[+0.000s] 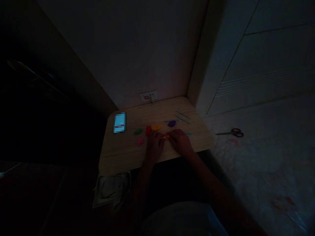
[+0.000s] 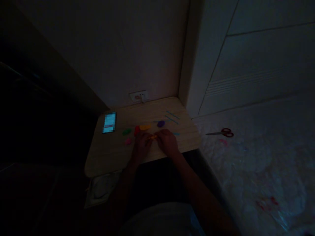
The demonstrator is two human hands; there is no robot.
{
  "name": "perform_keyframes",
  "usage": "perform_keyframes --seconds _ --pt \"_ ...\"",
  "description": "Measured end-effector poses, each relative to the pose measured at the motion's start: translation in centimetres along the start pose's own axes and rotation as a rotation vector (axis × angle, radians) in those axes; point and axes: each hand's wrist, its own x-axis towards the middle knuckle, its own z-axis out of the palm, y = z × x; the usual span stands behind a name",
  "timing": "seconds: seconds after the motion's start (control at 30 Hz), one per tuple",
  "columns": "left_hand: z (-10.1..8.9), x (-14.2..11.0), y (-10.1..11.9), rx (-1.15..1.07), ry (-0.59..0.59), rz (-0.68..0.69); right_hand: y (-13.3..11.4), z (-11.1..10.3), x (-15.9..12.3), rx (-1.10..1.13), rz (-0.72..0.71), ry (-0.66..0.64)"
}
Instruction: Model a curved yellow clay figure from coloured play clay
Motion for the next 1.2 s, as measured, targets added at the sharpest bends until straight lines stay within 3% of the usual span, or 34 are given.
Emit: perform_keyframes --seconds 0.93,1.2 --pt "-0.23 0.22 -0.17 -0.022 -0.034 -0.018 0.05 0.25 0.13 -0.015 -0.036 -0.047" --pt "0.03 0.04 -0.54 -0.082 0.015 -0.030 -0.34 -0.19 0.25 -0.031 -0.030 -0.034"
